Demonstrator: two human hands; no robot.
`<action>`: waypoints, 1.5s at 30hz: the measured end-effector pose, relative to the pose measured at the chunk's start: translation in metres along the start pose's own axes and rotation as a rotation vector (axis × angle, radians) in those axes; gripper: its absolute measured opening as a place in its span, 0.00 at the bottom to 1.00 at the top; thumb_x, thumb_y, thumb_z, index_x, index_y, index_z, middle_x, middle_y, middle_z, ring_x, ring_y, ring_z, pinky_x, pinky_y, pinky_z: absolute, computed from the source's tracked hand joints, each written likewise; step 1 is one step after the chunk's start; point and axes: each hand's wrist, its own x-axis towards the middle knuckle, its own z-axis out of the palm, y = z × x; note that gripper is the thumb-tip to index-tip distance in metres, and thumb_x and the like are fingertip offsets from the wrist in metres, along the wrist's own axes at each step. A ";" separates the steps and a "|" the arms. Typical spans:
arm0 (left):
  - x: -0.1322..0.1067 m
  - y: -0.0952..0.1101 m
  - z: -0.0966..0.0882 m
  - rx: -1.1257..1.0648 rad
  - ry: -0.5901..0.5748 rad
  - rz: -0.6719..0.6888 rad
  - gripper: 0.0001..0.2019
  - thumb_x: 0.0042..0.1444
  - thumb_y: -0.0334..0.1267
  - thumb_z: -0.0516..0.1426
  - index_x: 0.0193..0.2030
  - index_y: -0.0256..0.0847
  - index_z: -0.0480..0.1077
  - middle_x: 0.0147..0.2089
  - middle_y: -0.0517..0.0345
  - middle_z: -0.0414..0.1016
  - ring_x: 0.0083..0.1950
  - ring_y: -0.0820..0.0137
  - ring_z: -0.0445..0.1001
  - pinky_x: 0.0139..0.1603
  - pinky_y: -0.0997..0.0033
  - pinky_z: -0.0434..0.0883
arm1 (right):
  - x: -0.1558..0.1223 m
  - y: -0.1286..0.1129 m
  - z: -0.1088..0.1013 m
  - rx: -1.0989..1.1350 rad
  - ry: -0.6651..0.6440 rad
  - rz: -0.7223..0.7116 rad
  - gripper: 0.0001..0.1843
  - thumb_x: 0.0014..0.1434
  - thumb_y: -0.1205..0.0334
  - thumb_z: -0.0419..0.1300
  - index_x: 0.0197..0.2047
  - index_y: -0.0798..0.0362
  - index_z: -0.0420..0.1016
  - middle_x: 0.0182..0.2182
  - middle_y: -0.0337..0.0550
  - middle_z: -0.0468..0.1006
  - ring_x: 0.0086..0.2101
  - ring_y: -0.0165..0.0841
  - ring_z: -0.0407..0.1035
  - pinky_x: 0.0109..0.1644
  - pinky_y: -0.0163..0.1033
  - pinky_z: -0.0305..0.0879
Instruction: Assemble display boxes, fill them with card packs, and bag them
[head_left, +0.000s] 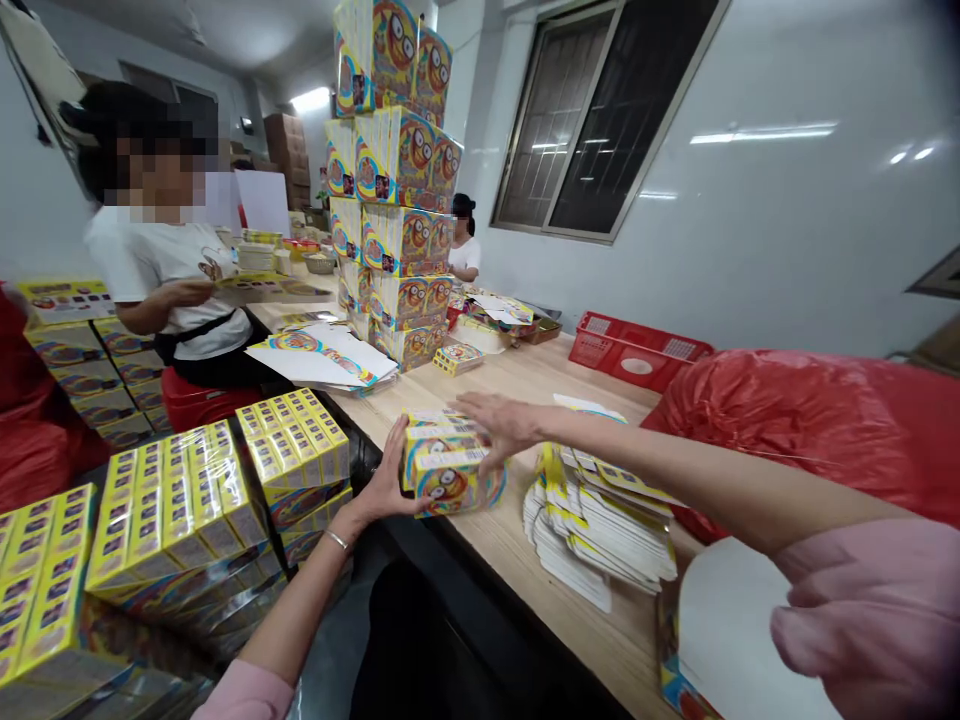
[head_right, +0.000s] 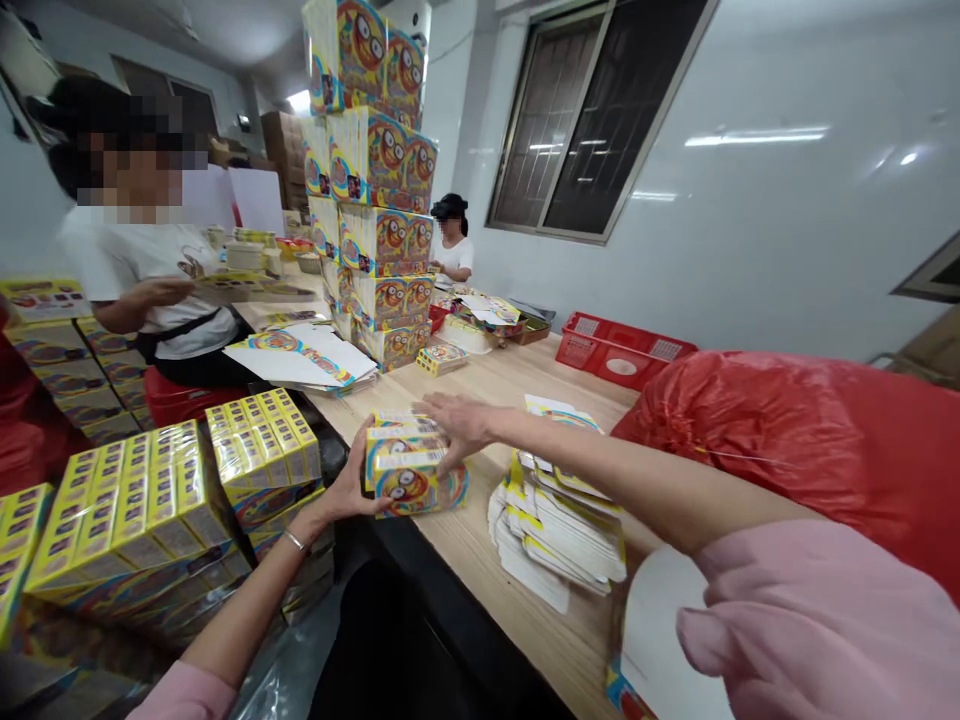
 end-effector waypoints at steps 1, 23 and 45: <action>-0.001 -0.004 0.000 0.040 -0.025 0.050 0.53 0.26 0.42 0.76 0.64 0.42 0.63 0.72 0.38 0.54 0.76 0.46 0.44 0.74 0.44 0.44 | 0.000 -0.006 0.012 -0.050 0.002 -0.023 0.63 0.38 0.39 0.75 0.70 0.59 0.55 0.67 0.69 0.57 0.66 0.62 0.50 0.68 0.63 0.49; 0.046 -0.031 0.022 -0.187 0.201 -0.222 0.29 0.62 0.62 0.51 0.58 0.41 0.67 0.53 0.49 0.74 0.54 0.63 0.73 0.57 0.65 0.68 | 0.003 -0.028 0.058 -0.294 0.030 -0.087 0.55 0.50 0.49 0.70 0.73 0.55 0.49 0.58 0.67 0.66 0.56 0.57 0.64 0.57 0.63 0.60; 0.046 -0.026 0.042 -0.041 0.459 -0.249 0.17 0.67 0.52 0.50 0.34 0.43 0.70 0.35 0.54 0.72 0.43 0.62 0.72 0.52 0.64 0.70 | 0.021 -0.001 0.061 -0.098 -0.028 -0.148 0.69 0.39 0.46 0.76 0.74 0.60 0.44 0.71 0.75 0.37 0.69 0.68 0.33 0.68 0.69 0.39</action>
